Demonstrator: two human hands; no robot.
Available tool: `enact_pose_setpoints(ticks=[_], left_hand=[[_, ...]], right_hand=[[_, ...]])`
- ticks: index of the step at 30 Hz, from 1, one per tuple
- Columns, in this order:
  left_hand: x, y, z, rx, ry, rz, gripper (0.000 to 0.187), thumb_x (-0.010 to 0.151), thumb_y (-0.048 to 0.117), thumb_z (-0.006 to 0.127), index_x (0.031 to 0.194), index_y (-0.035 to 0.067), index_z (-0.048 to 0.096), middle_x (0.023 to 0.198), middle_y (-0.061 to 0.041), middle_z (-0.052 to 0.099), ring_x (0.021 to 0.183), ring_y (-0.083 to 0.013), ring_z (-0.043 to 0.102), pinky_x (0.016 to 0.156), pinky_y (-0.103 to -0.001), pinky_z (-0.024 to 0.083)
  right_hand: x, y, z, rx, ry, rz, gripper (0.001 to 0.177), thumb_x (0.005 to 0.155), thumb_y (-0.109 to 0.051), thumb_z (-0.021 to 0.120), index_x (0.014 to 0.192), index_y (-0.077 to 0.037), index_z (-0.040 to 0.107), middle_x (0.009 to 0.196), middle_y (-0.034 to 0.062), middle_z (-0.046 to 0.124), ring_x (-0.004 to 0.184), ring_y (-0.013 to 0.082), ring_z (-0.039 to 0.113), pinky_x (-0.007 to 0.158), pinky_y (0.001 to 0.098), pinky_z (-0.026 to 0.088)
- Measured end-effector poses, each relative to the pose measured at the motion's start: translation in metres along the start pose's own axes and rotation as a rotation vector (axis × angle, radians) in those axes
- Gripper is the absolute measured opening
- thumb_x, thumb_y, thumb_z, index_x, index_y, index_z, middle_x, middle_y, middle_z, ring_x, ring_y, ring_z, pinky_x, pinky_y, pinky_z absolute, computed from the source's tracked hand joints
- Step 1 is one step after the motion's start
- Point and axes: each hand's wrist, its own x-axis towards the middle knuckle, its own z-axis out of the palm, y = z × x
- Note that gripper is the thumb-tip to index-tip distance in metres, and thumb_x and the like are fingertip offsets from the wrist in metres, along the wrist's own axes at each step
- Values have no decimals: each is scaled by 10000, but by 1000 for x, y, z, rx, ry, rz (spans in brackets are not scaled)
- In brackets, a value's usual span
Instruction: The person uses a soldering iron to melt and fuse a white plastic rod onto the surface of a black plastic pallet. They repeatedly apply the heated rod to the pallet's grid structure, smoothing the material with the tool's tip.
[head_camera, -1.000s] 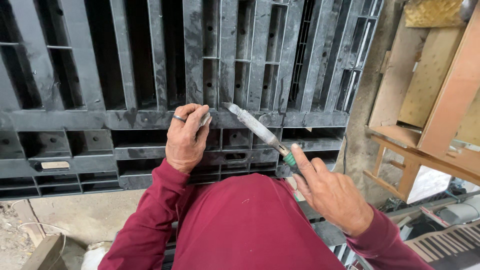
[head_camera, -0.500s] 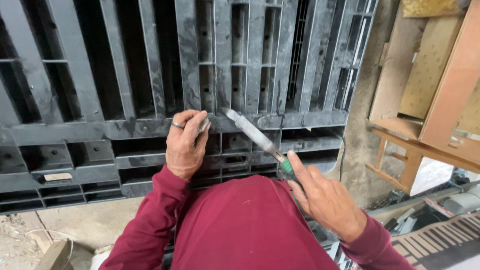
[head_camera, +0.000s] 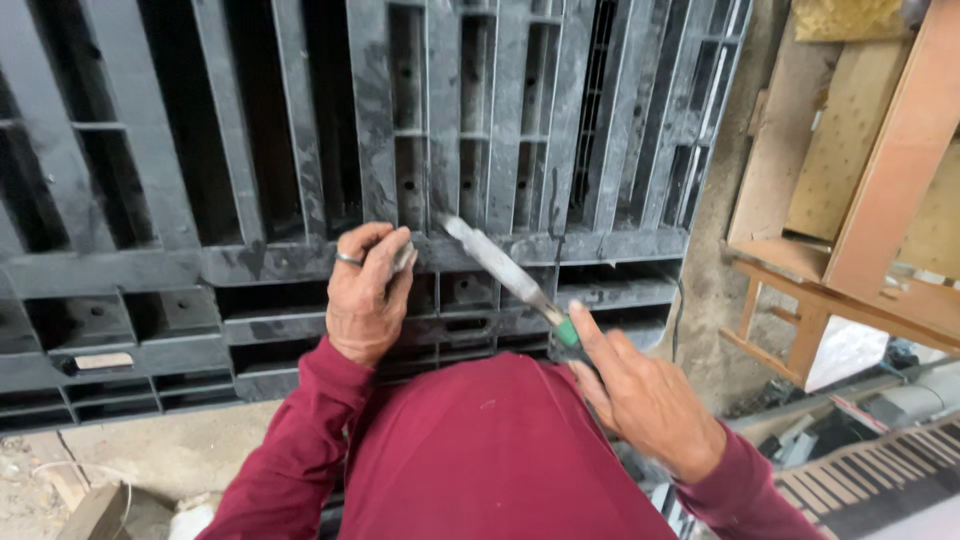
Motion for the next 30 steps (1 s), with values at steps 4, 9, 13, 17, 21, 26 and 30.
enact_pose_setpoints(ticks=[4,9,13,17,21,26,30], left_hand=[[-3,1,2,6,-8,-61,382,910,-65,771,1259,27,646,1230,-158,586,1032,-293,663,854,-348,566],[2,3,1,22,8,-43,371,898,-63,773,1236,33,656,1210,-145,604,1043,-305,657,863,-364,561],[0,3,0,16,-10,-39,369,907,-65,768,1245,22,649,1207,-147,605,1056,-297,649,865,-351,562],[4,4,1,18,3,-24,353,915,-59,765,1240,19,651,1206,-143,609,1058,-290,651,865,-342,566],[4,13,1,-38,9,-171,307,934,-23,761,1222,29,667,1184,-143,615,996,-257,667,820,-327,574],[10,36,16,-71,193,-175,370,960,-18,689,1322,-10,613,1234,-179,581,1050,-286,646,898,-355,557],[22,41,40,28,86,-82,297,992,4,673,1285,-22,630,1152,-169,605,1003,-290,635,861,-365,540]], right_hand=[[8,5,-2,5,-55,37,706,908,-230,684,1521,-47,387,774,144,564,506,351,591,465,468,479],[9,3,-5,68,-21,8,698,915,-215,673,1526,-42,383,790,140,567,546,338,601,499,465,489],[19,5,-8,77,-7,15,696,904,-211,681,1520,-57,395,811,137,588,560,349,601,488,458,484],[37,18,-12,46,46,-63,680,926,-197,696,1530,-55,416,827,148,588,606,349,608,535,459,492],[47,39,3,365,227,-205,623,983,-130,658,1553,-60,416,1039,143,648,762,221,628,635,354,529],[62,75,57,934,159,252,672,982,-99,659,1617,-89,439,776,50,577,582,47,490,531,230,446],[74,96,89,1073,288,123,650,1001,-105,632,1603,-57,390,927,14,603,607,48,522,527,222,467]])
